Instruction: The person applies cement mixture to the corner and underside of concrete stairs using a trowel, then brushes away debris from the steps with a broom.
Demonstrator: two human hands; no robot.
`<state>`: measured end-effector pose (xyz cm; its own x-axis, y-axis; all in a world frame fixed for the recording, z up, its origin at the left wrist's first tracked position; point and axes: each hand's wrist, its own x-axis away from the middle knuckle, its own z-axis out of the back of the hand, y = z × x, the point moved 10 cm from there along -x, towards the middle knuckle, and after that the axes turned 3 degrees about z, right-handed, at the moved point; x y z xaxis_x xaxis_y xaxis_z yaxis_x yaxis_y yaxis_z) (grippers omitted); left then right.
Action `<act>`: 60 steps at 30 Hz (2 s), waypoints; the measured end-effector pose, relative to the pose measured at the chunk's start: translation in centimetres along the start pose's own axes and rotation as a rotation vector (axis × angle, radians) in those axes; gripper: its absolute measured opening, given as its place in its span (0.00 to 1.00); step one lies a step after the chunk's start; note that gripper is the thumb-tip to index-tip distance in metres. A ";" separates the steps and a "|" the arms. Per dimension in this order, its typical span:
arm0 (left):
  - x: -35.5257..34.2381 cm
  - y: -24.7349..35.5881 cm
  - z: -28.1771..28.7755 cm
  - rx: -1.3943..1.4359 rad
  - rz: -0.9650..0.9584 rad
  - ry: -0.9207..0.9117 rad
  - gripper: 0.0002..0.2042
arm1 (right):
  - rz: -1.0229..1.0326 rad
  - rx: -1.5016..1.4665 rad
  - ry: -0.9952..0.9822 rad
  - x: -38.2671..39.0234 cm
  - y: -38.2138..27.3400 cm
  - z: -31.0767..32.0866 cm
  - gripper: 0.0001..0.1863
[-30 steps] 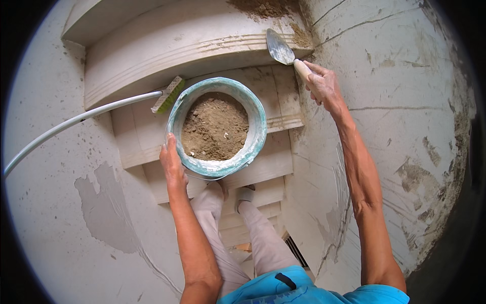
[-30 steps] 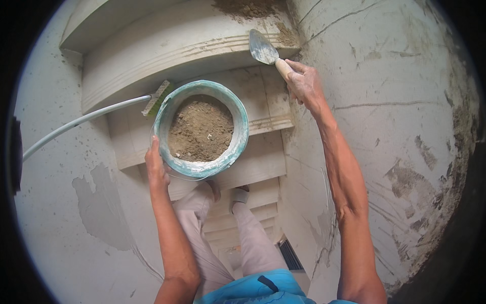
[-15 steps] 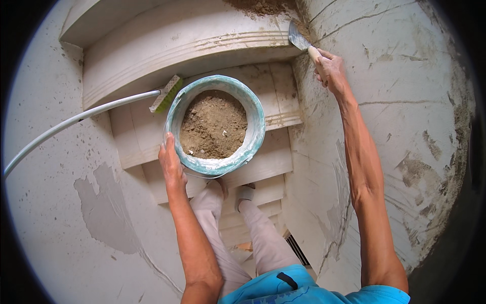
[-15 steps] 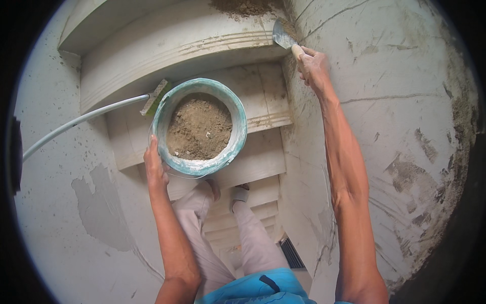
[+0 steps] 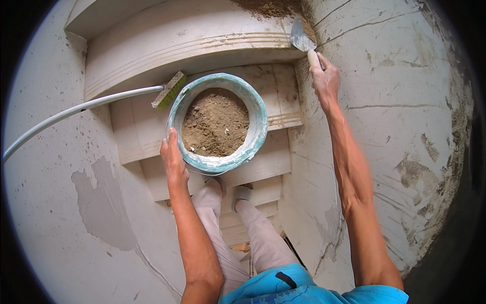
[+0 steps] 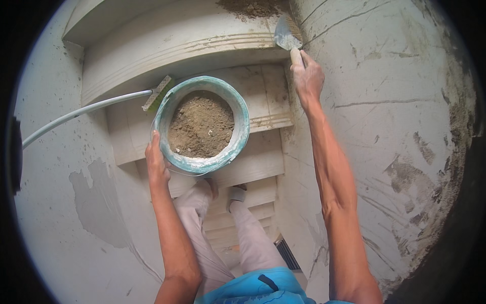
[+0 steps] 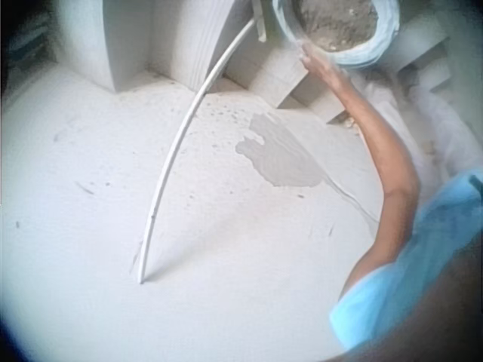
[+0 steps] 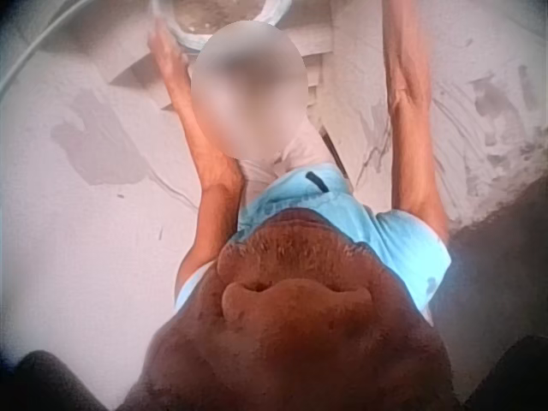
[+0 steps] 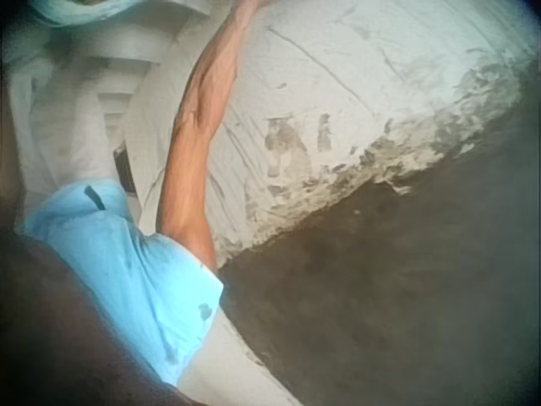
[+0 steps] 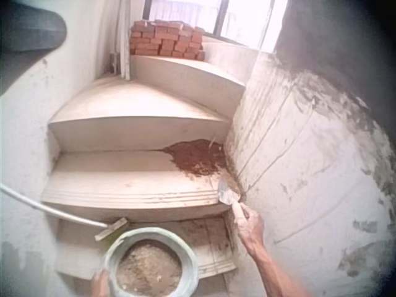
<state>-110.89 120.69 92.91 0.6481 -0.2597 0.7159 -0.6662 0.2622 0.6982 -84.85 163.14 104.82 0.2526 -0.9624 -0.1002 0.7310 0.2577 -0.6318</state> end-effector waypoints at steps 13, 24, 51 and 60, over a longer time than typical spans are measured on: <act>0.9 1.1 -0.8 0.001 -0.049 0.013 0.26 | 0.506 0.312 -0.382 21.1 -8.3 -0.7 0.34; 0.4 0.8 -0.2 -0.089 -0.032 0.013 0.27 | -0.133 -0.335 -0.373 8.4 -4.5 -0.8 0.38; 0.2 0.1 0.0 -0.095 0.067 0.102 0.31 | 0.005 -0.250 -0.287 -10.4 -3.8 -6.1 0.28; -0.2 0.5 0.4 -0.070 -0.054 0.086 0.26 | 0.015 -0.141 -0.127 -12.5 -3.5 -8.5 0.30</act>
<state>-111.43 120.50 93.11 0.7136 -0.1954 0.6728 -0.6039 0.3153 0.7321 -95.92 173.50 101.74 0.3471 -0.9376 -0.0181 0.6332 0.2486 -0.7330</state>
